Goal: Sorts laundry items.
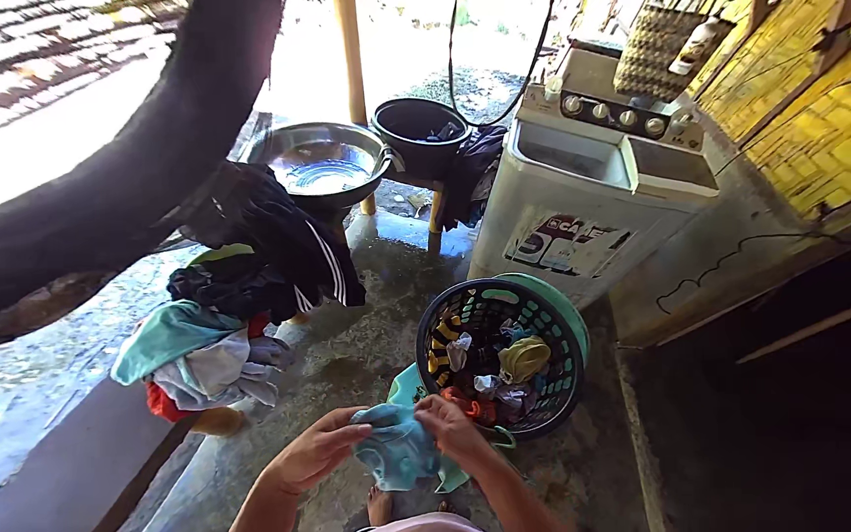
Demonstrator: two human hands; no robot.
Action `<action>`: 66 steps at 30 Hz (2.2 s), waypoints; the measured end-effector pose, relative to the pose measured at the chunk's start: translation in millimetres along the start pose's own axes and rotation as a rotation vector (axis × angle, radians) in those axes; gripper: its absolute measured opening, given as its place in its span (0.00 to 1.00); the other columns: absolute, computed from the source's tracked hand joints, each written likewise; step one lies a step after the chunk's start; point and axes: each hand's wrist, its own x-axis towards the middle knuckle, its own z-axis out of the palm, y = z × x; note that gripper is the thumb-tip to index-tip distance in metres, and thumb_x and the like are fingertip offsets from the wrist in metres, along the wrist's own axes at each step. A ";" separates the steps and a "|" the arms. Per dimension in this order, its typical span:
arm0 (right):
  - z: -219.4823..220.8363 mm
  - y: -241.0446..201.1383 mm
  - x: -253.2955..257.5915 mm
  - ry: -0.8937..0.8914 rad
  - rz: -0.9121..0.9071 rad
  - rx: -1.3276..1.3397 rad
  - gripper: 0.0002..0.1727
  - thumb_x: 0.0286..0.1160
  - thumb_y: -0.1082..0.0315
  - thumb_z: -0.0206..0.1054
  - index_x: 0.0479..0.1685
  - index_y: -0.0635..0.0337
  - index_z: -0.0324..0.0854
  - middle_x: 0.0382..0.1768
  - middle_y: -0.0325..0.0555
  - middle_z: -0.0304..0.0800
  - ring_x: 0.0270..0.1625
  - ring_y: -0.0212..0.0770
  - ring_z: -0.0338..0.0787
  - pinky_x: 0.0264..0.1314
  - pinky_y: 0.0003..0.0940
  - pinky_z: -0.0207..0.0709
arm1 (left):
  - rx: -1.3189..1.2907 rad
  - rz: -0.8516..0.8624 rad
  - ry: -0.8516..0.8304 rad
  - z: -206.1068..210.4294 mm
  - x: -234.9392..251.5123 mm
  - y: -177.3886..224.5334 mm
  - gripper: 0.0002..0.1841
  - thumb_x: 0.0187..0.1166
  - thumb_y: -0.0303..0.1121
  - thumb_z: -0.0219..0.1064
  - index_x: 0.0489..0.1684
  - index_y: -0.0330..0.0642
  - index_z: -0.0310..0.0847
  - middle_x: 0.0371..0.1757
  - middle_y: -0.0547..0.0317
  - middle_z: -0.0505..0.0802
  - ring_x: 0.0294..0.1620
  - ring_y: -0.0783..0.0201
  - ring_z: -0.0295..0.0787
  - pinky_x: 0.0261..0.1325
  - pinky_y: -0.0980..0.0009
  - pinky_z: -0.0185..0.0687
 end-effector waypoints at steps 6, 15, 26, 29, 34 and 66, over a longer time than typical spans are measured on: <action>-62.2 -15.7 -15.8 0.118 -0.060 -0.257 0.15 0.84 0.68 0.60 0.56 0.71 0.84 0.48 0.52 0.92 0.50 0.36 0.90 0.59 0.37 0.84 | -0.096 0.118 0.327 -14.5 -37.1 -29.2 0.13 0.75 0.47 0.74 0.50 0.53 0.94 0.47 0.60 0.98 0.47 0.69 0.95 0.54 0.70 0.92; -164.5 54.3 43.2 -0.176 0.909 -1.232 0.26 0.83 0.51 0.63 0.61 0.68 0.86 0.72 0.68 0.81 0.79 0.67 0.75 0.76 0.74 0.63 | -0.084 0.024 0.601 -18.9 -74.0 -52.5 0.17 0.89 0.31 0.48 0.47 0.48 0.88 0.39 0.61 0.99 0.39 0.70 0.97 0.46 0.71 0.94; -226.8 26.2 46.8 0.225 0.662 -1.069 0.18 0.74 0.68 0.68 0.60 0.67 0.87 0.67 0.68 0.84 0.74 0.66 0.81 0.76 0.67 0.70 | 0.145 -0.076 0.693 -12.9 -61.5 -54.4 0.13 0.86 0.26 0.50 0.47 0.43 0.84 0.34 0.68 0.97 0.33 0.75 0.94 0.41 0.77 0.91; -241.9 -17.0 35.0 0.401 0.443 -0.890 0.17 0.72 0.74 0.69 0.60 0.69 0.84 0.60 0.67 0.87 0.65 0.62 0.85 0.71 0.61 0.74 | 0.190 -0.111 0.679 -14.1 -54.9 -57.4 0.12 0.87 0.27 0.52 0.48 0.42 0.84 0.35 0.68 0.96 0.34 0.75 0.93 0.42 0.77 0.91; -228.8 -72.4 15.9 0.488 0.326 -0.963 0.18 0.79 0.76 0.65 0.66 0.67 0.80 0.52 0.68 0.89 0.58 0.64 0.88 0.64 0.63 0.78 | 0.232 -0.140 0.651 -11.7 -40.3 -58.2 0.11 0.86 0.28 0.53 0.46 0.41 0.84 0.34 0.68 0.96 0.34 0.75 0.93 0.42 0.77 0.90; -123.4 50.1 93.1 -0.256 0.587 -1.330 0.19 0.78 0.61 0.67 0.63 0.62 0.86 0.69 0.66 0.83 0.73 0.69 0.81 0.68 0.76 0.72 | 0.497 -0.164 0.467 12.5 -14.6 -43.4 0.09 0.82 0.36 0.63 0.46 0.44 0.86 0.34 0.72 0.94 0.37 0.79 0.91 0.47 0.78 0.88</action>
